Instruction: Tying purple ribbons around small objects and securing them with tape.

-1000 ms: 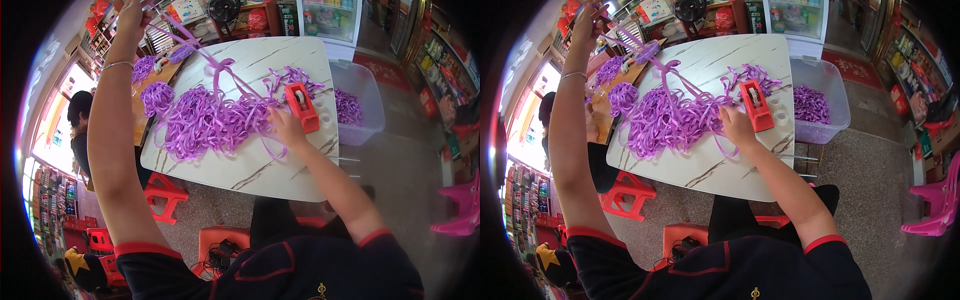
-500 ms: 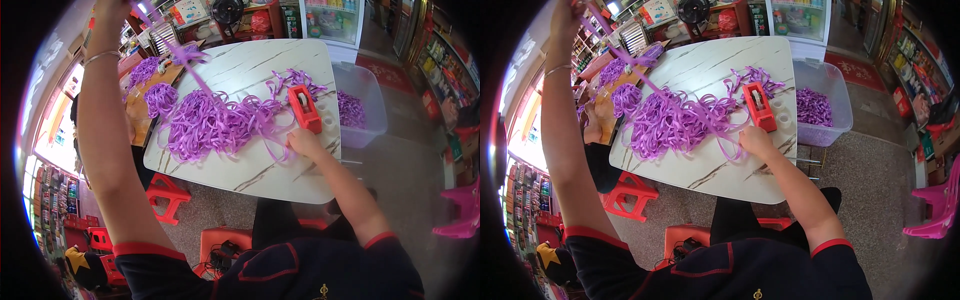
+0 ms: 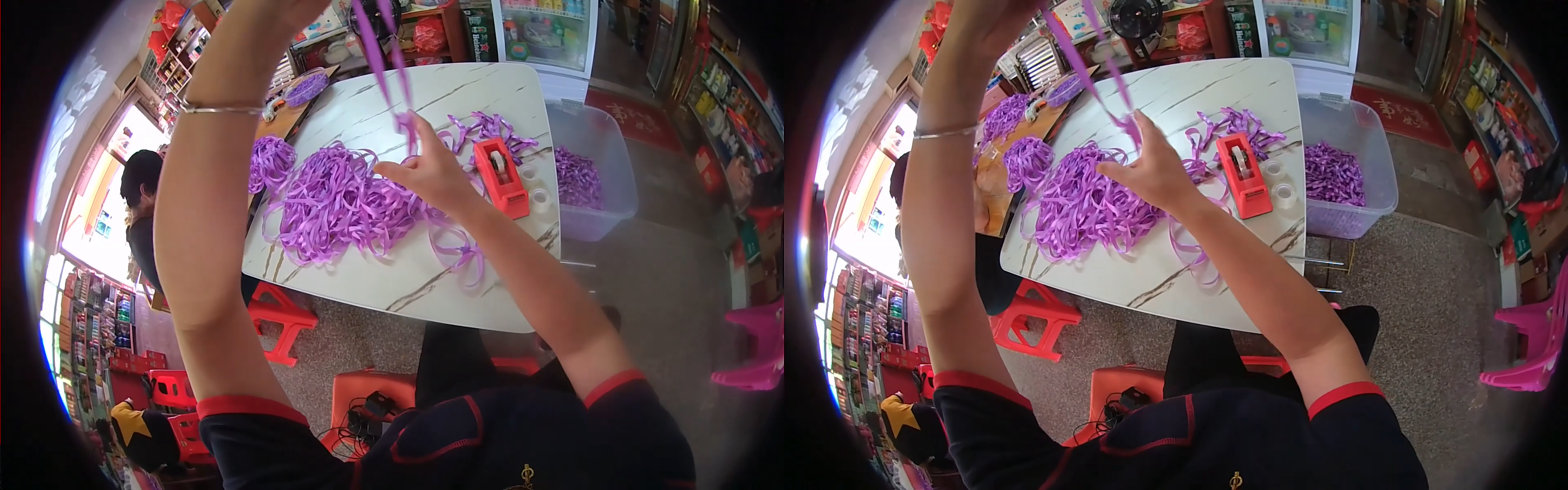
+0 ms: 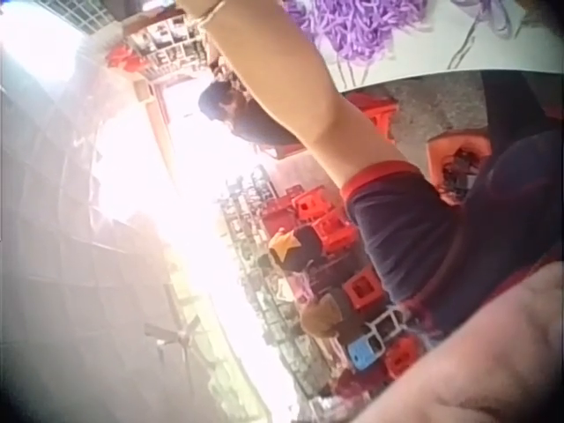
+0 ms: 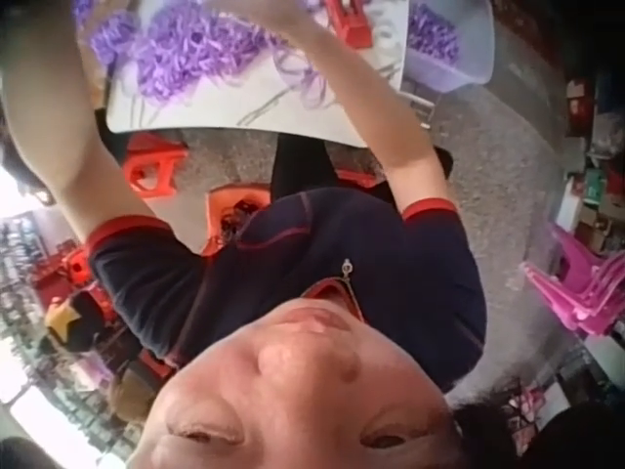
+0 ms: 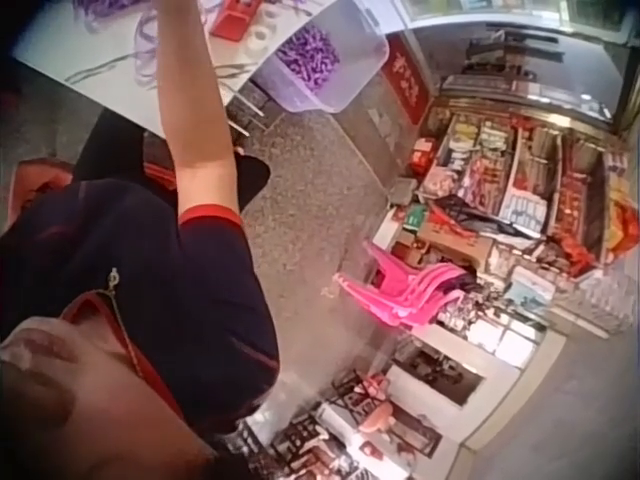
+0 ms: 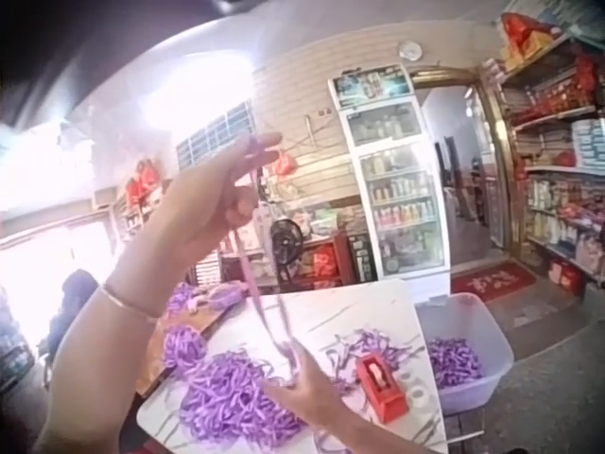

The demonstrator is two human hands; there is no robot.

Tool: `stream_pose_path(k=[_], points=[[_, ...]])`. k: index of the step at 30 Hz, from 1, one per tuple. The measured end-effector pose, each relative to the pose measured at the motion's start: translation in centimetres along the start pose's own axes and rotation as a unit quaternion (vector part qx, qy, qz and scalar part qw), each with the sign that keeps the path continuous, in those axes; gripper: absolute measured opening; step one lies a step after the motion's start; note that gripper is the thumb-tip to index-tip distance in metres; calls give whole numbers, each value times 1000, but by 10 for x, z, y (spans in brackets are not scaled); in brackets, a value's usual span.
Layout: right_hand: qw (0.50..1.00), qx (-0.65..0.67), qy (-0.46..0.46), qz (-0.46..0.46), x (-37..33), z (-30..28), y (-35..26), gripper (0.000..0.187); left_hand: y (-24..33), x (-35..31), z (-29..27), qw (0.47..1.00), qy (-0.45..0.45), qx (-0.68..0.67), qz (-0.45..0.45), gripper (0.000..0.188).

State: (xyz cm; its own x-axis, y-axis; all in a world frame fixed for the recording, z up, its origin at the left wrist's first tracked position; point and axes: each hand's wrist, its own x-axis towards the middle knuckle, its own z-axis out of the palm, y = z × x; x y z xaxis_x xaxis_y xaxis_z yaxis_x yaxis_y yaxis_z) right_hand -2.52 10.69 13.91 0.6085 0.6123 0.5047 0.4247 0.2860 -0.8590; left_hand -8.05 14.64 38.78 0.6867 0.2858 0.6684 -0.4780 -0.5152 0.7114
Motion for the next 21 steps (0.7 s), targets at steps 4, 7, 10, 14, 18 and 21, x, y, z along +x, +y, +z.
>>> stream_pose_path(k=[4,7,10,14,18,21], points=[[985,26,-118,120,-5,2,-14,35,-42,35,-68,848,-329,-393,-131,42],[988,-37,-108,102,-28,-6,-7,29,-71,46,-152,841,-317,-389,-200,48],[994,-61,-87,36,-47,-20,45,30,-105,44,-183,985,124,35,-114,37],[825,-456,-333,20,-61,-45,58,28,-86,8,-133,967,-39,-52,-248,37],[764,-492,-399,120,-53,-67,4,42,-75,-42,-58,940,-273,29,-204,36],[977,-190,-94,24,-56,-89,-6,43,-70,-79,-2,929,-325,3,-178,28]])
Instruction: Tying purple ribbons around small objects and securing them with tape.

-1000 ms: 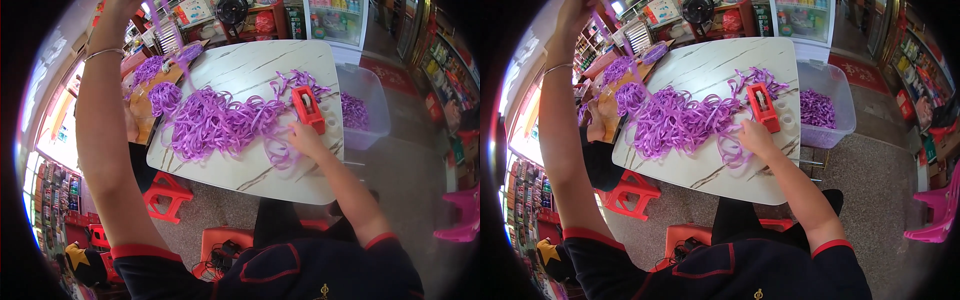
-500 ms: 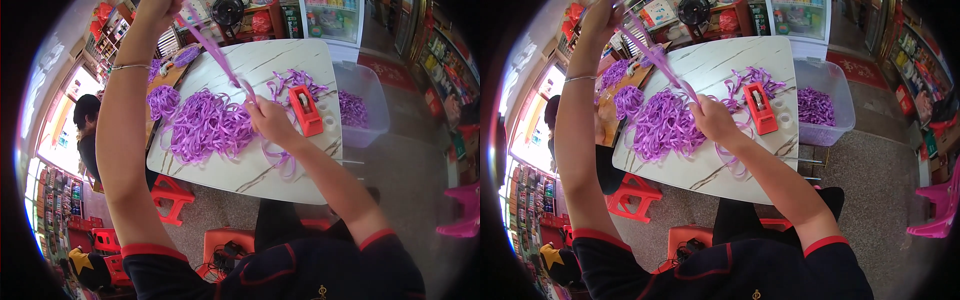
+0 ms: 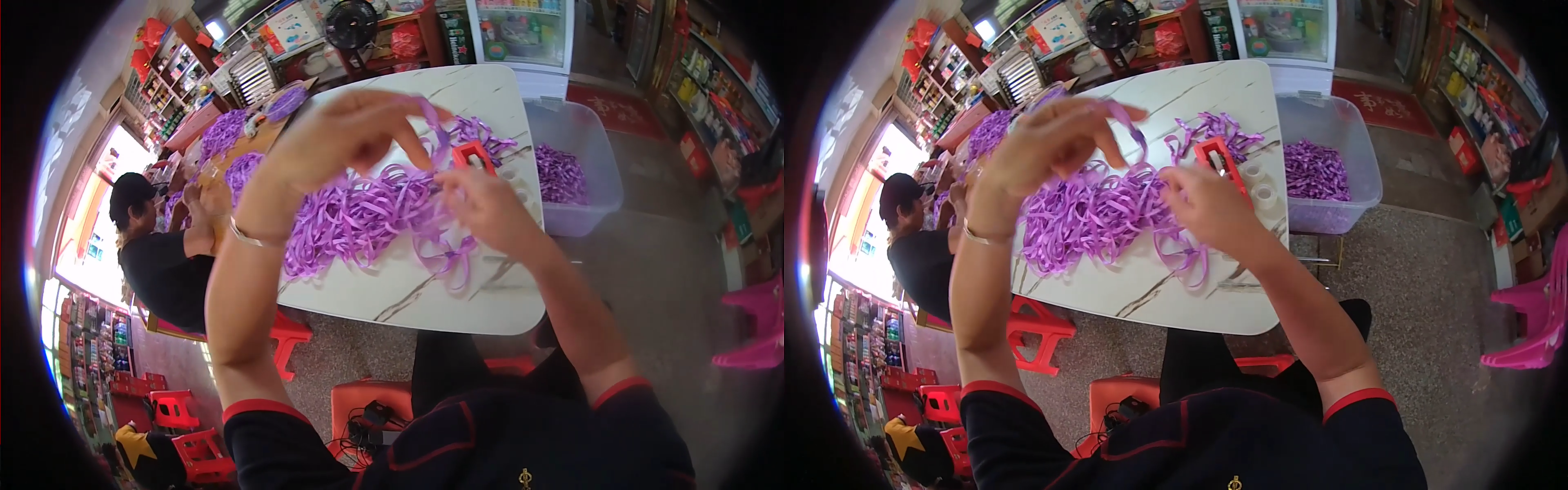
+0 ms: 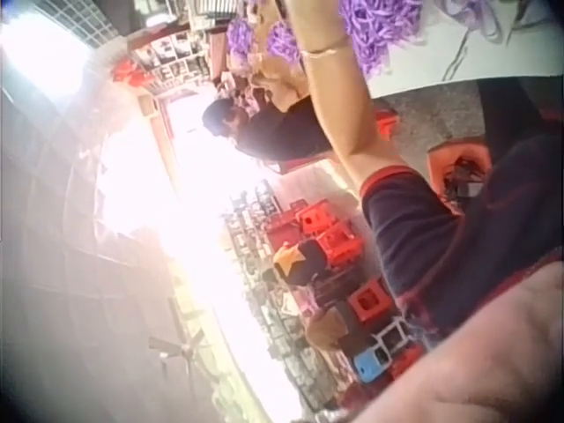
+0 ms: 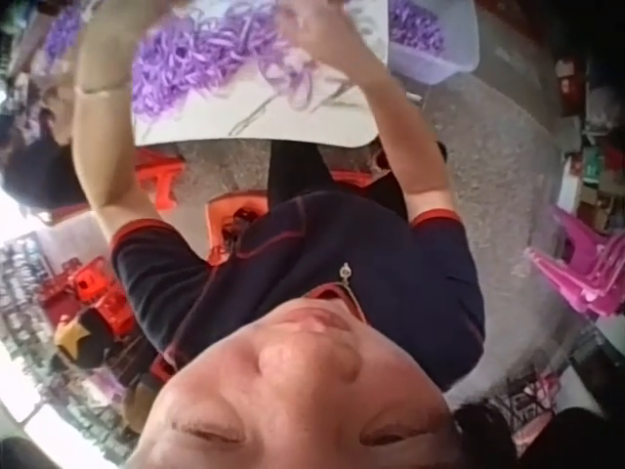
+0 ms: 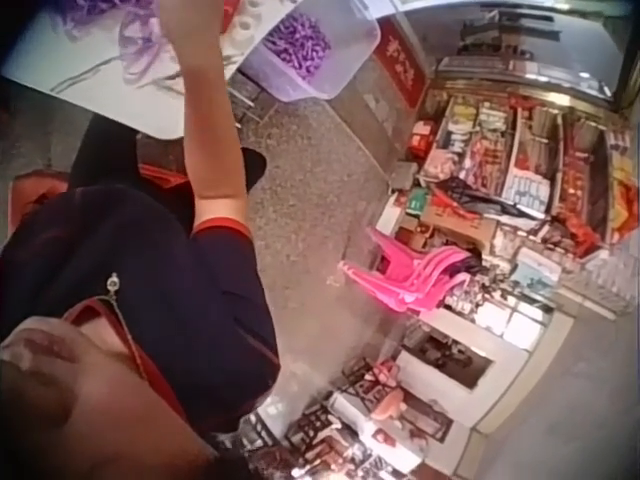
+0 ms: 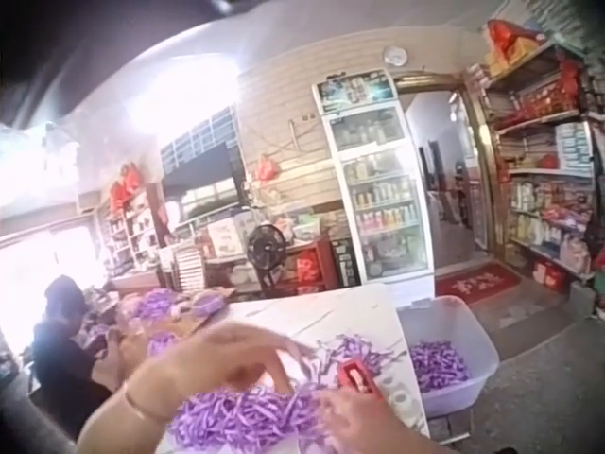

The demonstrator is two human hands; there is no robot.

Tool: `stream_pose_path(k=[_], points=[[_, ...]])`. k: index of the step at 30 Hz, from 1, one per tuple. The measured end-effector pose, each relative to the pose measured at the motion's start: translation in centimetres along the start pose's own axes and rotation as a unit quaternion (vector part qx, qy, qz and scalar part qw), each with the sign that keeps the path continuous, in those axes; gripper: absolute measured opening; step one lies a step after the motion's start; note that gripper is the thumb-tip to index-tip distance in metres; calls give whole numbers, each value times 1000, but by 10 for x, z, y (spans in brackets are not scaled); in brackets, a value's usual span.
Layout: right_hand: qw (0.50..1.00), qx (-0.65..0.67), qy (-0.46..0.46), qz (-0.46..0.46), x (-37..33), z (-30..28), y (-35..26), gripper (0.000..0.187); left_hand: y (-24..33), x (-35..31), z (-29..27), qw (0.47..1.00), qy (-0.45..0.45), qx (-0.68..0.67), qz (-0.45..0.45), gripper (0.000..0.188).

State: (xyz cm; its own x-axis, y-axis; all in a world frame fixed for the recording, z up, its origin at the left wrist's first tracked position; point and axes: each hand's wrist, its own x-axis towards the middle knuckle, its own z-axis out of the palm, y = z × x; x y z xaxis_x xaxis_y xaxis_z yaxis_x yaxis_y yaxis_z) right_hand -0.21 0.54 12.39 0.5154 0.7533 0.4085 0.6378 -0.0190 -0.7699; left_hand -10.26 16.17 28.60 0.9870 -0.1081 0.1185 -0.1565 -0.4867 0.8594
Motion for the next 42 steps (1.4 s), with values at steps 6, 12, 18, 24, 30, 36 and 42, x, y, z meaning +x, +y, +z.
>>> stream_pose_path(k=[6,12,18,24,30,36,42], points=[[910,406,9,85,-44,-71,-50,41,-17,7,76,998,-8,-64,3,30],[946,241,-16,214,-96,-107,-73,24,-18,18,111,982,-39,-183,24,31],[980,137,30,138,-120,-130,-63,21,-38,14,133,962,-108,-250,0,28],[988,40,17,151,-138,-145,-45,18,-71,2,161,949,-165,-269,-29,29],[993,31,-2,113,-149,-152,-37,14,-87,-10,182,920,-265,-288,24,37],[994,-101,-29,11,-156,-183,-58,16,-95,-8,200,957,-265,-113,26,47],[987,-129,-88,24,-160,-177,-50,18,-69,7,225,942,-156,-290,60,37]])
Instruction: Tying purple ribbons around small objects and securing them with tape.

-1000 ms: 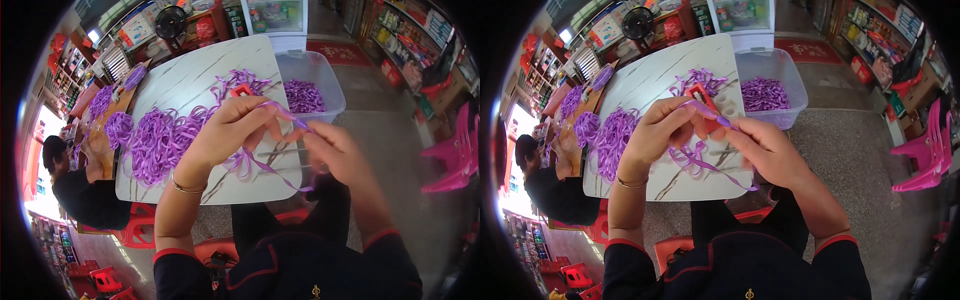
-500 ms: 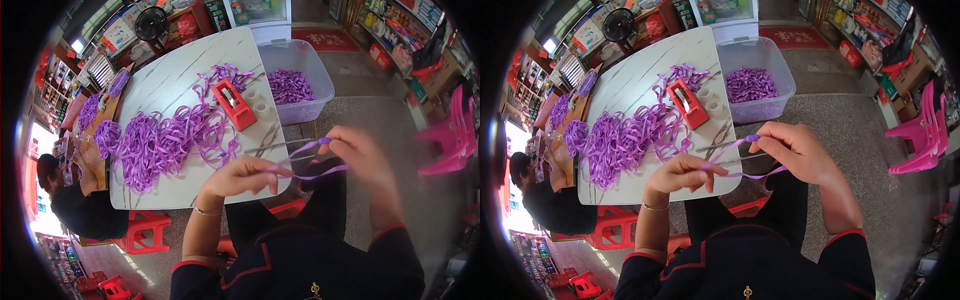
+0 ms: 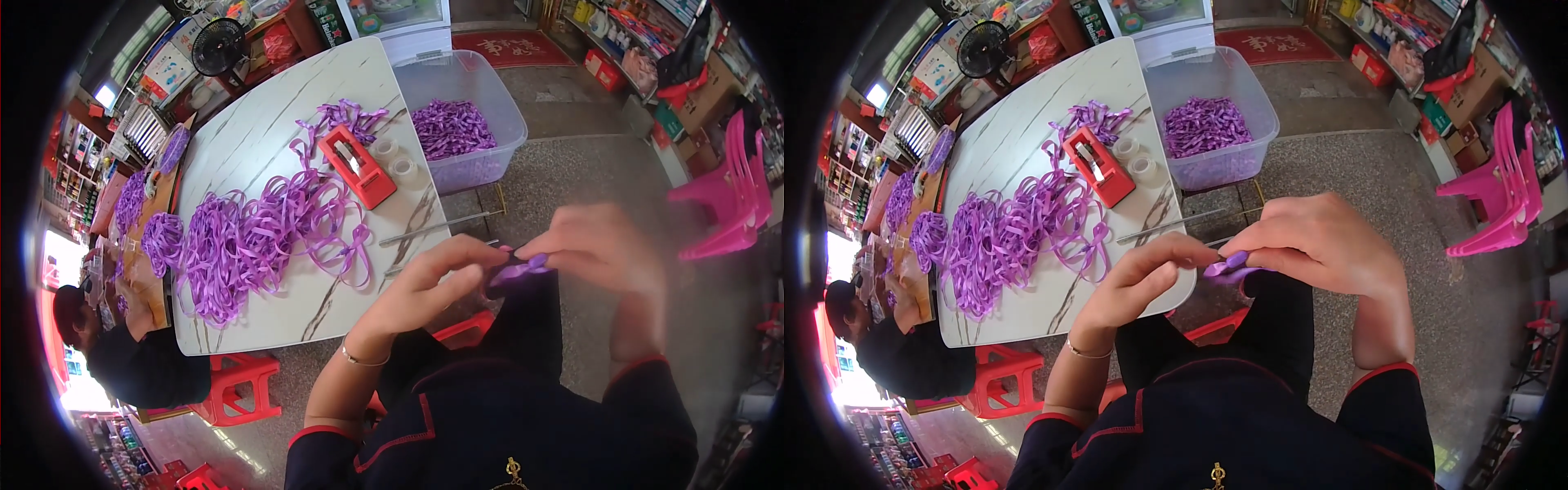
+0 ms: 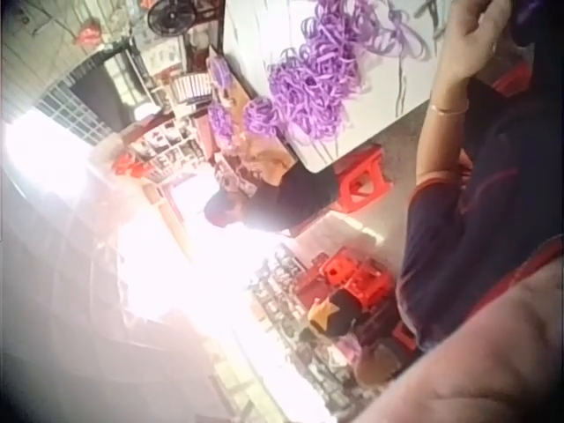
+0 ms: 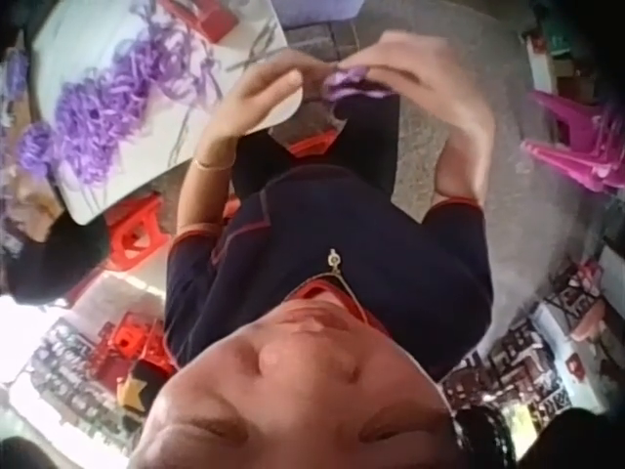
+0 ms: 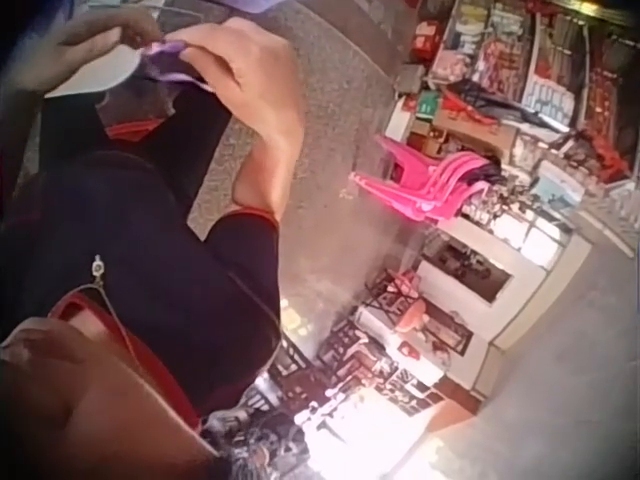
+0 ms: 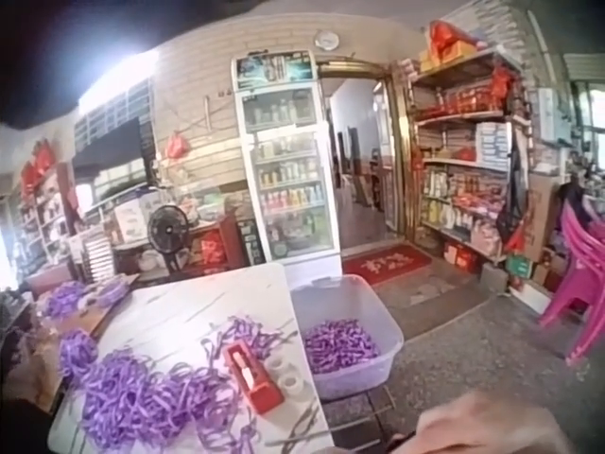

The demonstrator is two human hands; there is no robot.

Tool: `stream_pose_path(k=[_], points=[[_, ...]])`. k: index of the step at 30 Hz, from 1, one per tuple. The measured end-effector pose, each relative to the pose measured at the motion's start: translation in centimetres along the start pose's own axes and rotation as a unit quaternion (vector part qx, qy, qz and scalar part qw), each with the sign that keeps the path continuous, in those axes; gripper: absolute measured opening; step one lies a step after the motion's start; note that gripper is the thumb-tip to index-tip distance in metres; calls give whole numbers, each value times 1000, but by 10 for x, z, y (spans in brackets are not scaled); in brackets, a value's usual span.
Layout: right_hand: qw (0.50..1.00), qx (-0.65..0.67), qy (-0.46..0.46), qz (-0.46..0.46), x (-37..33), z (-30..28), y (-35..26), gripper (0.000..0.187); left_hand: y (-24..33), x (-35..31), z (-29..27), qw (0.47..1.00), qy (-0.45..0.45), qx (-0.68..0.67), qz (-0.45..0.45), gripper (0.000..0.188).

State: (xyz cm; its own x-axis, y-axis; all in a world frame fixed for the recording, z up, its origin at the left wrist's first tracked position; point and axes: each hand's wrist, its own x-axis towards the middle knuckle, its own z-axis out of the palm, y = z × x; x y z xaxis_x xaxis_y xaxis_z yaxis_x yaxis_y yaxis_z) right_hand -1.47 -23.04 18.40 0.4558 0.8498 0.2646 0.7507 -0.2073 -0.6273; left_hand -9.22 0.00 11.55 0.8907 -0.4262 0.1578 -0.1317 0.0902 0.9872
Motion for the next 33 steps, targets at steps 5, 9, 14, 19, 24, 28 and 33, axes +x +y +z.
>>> stream_pose_path(k=[5,9,14,19,24,28,33], points=[[997,-74,-34,10,-2,2,7,20,-2,20,8,997,-21,-27,-75,27],[997,-69,-17,36,-4,4,12,15,-6,28,15,995,-36,-65,-68,26],[994,-85,-9,61,-8,10,24,18,-15,34,21,994,-11,-90,-67,22],[948,-196,249,-28,-12,29,30,21,-23,35,25,993,73,-58,-78,18],[865,336,279,247,-26,79,14,24,-37,36,31,987,158,11,1,16],[805,487,254,226,-25,105,13,31,-34,38,37,973,187,130,28,16],[804,504,187,254,-43,119,8,17,-28,41,37,979,163,121,4,16]])
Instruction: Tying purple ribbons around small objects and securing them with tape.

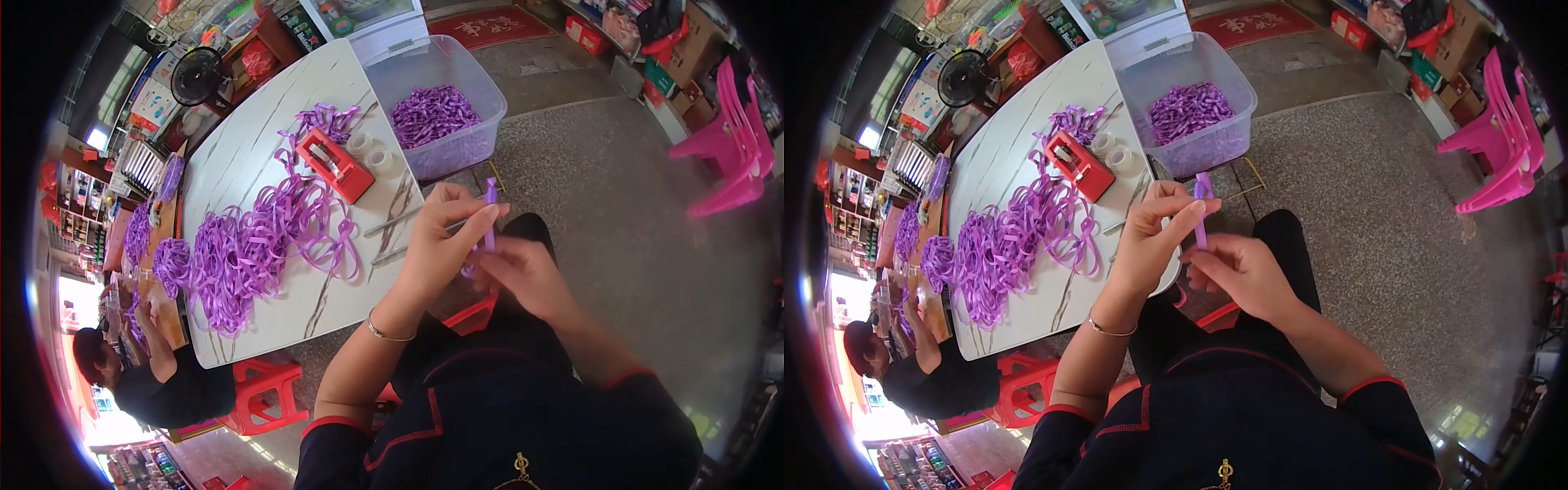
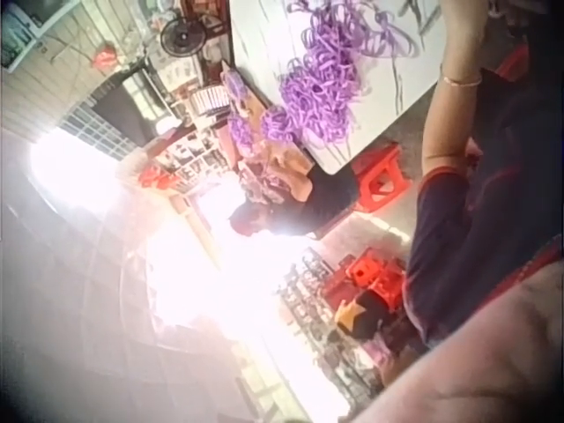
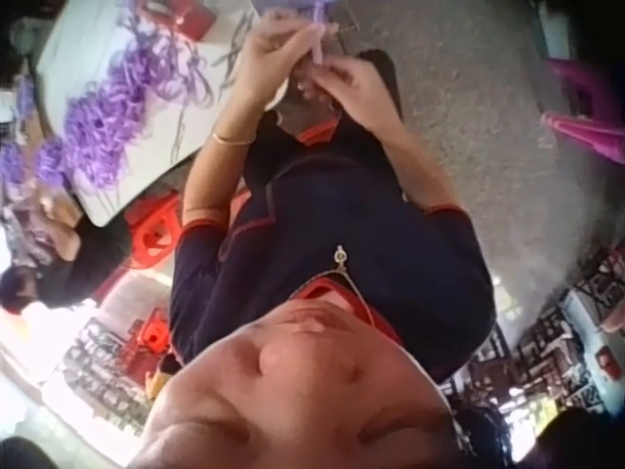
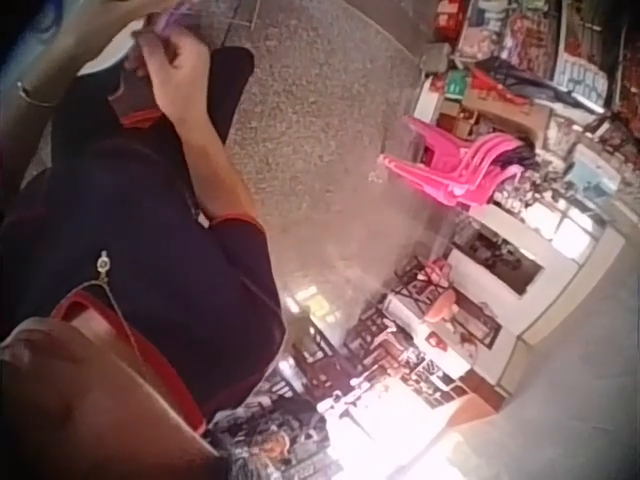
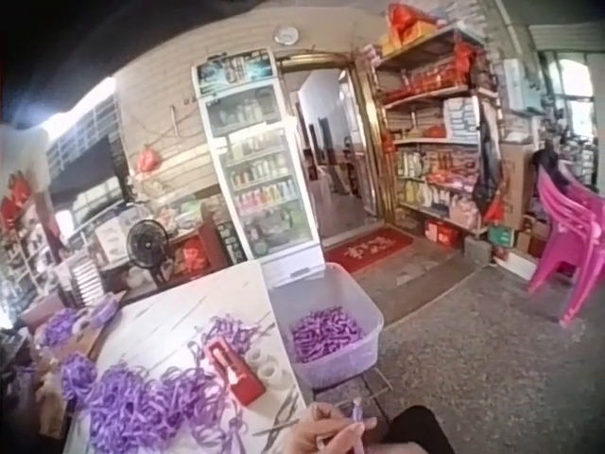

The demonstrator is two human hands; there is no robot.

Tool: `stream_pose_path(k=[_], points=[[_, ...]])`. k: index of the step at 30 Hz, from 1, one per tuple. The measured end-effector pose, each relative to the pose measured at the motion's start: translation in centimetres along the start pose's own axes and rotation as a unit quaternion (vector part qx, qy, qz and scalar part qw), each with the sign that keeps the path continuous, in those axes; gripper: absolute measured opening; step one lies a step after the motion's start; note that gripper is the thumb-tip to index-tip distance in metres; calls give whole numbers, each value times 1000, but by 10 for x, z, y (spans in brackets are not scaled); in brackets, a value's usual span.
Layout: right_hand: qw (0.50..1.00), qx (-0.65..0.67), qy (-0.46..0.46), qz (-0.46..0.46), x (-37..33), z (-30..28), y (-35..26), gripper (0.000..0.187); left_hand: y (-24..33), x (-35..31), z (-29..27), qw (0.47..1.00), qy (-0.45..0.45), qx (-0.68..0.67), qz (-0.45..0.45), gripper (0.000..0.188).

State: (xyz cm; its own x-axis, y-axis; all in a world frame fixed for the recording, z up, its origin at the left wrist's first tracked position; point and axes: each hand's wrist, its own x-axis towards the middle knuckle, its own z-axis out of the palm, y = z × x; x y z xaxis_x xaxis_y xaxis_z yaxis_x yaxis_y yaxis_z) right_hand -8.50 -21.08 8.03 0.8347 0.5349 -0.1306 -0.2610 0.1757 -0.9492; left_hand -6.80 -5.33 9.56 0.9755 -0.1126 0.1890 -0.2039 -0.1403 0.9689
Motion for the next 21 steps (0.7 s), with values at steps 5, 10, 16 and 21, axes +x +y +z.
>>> stream_pose_path(k=[5,10,16,21], points=[[988,-141,6,-67,-29,-14,33,16,9,4,1,979,-24,-191,-59,21],[945,-315,11,-86,-47,-44,60,15,20,8,-23,906,-22,-410,-106,20],[876,-451,43,-164,-50,-77,61,14,31,-2,-52,913,21,-399,-86,24],[752,-611,80,-231,-38,-98,40,17,29,-22,-73,930,36,-345,-122,27]])
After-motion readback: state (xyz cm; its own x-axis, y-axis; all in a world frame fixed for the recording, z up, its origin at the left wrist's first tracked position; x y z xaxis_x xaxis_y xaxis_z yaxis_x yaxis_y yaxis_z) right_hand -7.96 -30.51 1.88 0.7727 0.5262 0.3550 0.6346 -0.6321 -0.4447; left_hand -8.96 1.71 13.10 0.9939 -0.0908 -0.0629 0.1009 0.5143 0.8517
